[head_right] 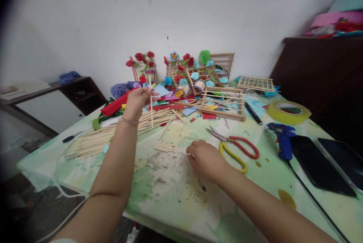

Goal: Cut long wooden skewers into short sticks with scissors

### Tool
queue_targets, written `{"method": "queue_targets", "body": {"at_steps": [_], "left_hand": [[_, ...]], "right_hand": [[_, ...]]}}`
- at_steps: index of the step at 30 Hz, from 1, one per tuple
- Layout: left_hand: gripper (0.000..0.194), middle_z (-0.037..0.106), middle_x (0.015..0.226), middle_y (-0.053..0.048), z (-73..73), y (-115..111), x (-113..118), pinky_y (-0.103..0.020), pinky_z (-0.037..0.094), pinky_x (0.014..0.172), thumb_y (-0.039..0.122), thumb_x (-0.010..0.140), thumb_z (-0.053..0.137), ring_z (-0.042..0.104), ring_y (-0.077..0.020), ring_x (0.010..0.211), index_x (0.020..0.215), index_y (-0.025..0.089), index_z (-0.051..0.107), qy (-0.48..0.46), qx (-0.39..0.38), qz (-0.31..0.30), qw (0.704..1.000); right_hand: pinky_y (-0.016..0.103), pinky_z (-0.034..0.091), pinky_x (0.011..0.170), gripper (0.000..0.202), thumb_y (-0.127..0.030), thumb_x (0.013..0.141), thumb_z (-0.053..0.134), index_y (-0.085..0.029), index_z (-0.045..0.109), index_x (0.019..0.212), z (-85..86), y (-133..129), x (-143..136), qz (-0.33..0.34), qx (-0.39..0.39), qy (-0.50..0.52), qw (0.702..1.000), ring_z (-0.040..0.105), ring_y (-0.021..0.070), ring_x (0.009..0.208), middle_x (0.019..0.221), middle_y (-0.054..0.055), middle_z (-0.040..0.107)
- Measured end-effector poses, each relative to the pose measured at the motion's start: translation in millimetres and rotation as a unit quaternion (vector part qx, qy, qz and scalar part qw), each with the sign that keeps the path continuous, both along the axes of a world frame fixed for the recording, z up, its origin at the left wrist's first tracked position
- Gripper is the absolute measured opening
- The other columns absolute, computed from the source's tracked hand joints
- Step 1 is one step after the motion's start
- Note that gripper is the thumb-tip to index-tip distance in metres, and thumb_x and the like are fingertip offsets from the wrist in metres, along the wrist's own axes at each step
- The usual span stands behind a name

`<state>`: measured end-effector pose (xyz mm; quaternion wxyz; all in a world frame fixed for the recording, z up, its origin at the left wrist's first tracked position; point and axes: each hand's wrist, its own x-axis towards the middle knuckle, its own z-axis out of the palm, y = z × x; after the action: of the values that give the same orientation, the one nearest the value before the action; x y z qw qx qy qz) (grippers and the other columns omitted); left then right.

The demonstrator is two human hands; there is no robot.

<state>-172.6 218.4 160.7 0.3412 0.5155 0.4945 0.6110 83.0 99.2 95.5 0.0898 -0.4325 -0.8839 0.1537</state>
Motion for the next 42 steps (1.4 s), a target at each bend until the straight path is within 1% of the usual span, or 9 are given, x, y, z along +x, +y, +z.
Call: {"method": "queue_targets", "body": {"at_steps": [3, 6, 9, 12, 16, 21, 29, 38, 42], "left_hand": [[0.012, 0.071, 0.078, -0.006, 0.0, -2, 10, -0.024, 0.054, 0.064, 0.024, 0.082, 0.057, 0.067, -0.0126, 0.064, 0.085, 0.013, 0.057, -0.017, -0.019, -0.031, 0.999], [0.009, 0.071, 0.076, -0.005, 0.8, -6, 18, -0.025, 0.055, 0.064, 0.022, 0.083, 0.056, 0.068, -0.0134, 0.064, 0.084, 0.013, 0.057, -0.024, -0.026, -0.051, 0.998], [0.008, 0.071, 0.074, -0.005, 2.7, -9, 24, -0.024, 0.055, 0.064, 0.02, 0.083, 0.054, 0.068, -0.0135, 0.064, 0.081, 0.012, 0.056, -0.022, -0.032, -0.066, 0.997], [0.008, 0.071, 0.072, -0.004, 5.2, -12, 28, -0.025, 0.055, 0.066, 0.019, 0.084, 0.053, 0.068, -0.0136, 0.066, 0.081, 0.012, 0.056, -0.017, -0.046, -0.072, 0.996], [0.008, 0.07, 0.071, -0.004, 7.1, -14, 31, -0.024, 0.054, 0.065, 0.018, 0.084, 0.052, 0.068, -0.0135, 0.066, 0.081, 0.012, 0.056, -0.01, -0.057, -0.073, 0.996], [0.008, 0.069, 0.069, -0.003, 5.7, -12, 32, -0.024, 0.054, 0.063, 0.019, 0.083, 0.054, 0.068, -0.0142, 0.065, 0.079, 0.013, 0.056, -0.007, -0.062, -0.08, 0.995], [0.008, 0.069, 0.066, -0.003, 6.7, -16, 34, -0.026, 0.054, 0.064, 0.019, 0.082, 0.056, 0.067, -0.0136, 0.062, 0.078, 0.013, 0.056, -0.01, -0.07, -0.079, 0.994], [0.008, 0.068, 0.068, -0.002, 3.5, -13, 35, -0.026, 0.053, 0.064, 0.021, 0.081, 0.055, 0.067, -0.0146, 0.066, 0.079, 0.013, 0.055, 0.007, -0.069, -0.075, 0.995], [0.007, 0.068, 0.066, -0.002, 1.9, -11, 34, -0.026, 0.053, 0.064, 0.021, 0.08, 0.055, 0.067, -0.0147, 0.065, 0.079, 0.014, 0.055, 0.004, -0.072, -0.073, 0.995]], "right_hand": [[0.029, 0.04, 0.078, 0.025, -0.022, 0.084, 0.047, -0.019, 0.066, 0.099, -0.7, 15, -31, -0.001, -0.003, 0.001, 1.0, 0.054, 0.0227, 0.098, 0.1, 0.01, 0.062], [0.027, 0.038, 0.079, 0.026, -0.023, 0.083, 0.051, -0.017, 0.064, 0.104, -13.7, 36, -58, -0.031, -0.026, 0.029, 0.999, 0.053, 0.022, 0.102, 0.106, 0.011, 0.06], [0.026, 0.038, 0.075, 0.027, -0.029, 0.081, 0.056, -0.015, 0.064, 0.103, -26.9, 51, -77, -0.047, -0.039, 0.036, 0.997, 0.055, 0.0203, 0.094, 0.104, 0.012, 0.06], [0.023, 0.037, 0.064, 0.024, -0.034, 0.077, 0.062, -0.016, 0.066, 0.093, -32.2, 57, -88, -0.043, -0.061, 0.036, 0.997, 0.056, 0.0167, 0.08, 0.093, 0.009, 0.064], [0.022, 0.033, 0.057, 0.015, -0.029, 0.077, 0.061, -0.015, 0.067, 0.08, -30.5, 57, -91, -0.035, -0.078, 0.037, 0.996, 0.055, 0.0139, 0.07, 0.083, 0.007, 0.065], [0.022, 0.033, 0.058, 0.01, -0.024, 0.076, 0.062, -0.016, 0.066, 0.081, -29.8, 55, -88, -0.04, -0.079, 0.052, 0.995, 0.055, 0.0135, 0.072, 0.084, 0.005, 0.066], [0.022, 0.032, 0.055, 0.013, -0.029, 0.075, 0.064, -0.016, 0.066, 0.077, -33.4, 53, -84, -0.065, -0.092, 0.072, 0.991, 0.053, 0.0125, 0.066, 0.078, 0.004, 0.066], [0.022, 0.033, 0.055, 0.011, -0.027, 0.076, 0.063, -0.017, 0.065, 0.08, -35.1, 54, -83, -0.064, -0.096, 0.093, 0.989, 0.055, 0.013, 0.066, 0.079, 0.004, 0.067], [0.022, 0.036, 0.059, 0.018, -0.029, 0.081, 0.056, -0.016, 0.068, 0.085, -32.6, 59, -82, -0.054, -0.095, 0.11, 0.988, 0.057, 0.0141, 0.07, 0.082, 0.005, 0.068]]}}
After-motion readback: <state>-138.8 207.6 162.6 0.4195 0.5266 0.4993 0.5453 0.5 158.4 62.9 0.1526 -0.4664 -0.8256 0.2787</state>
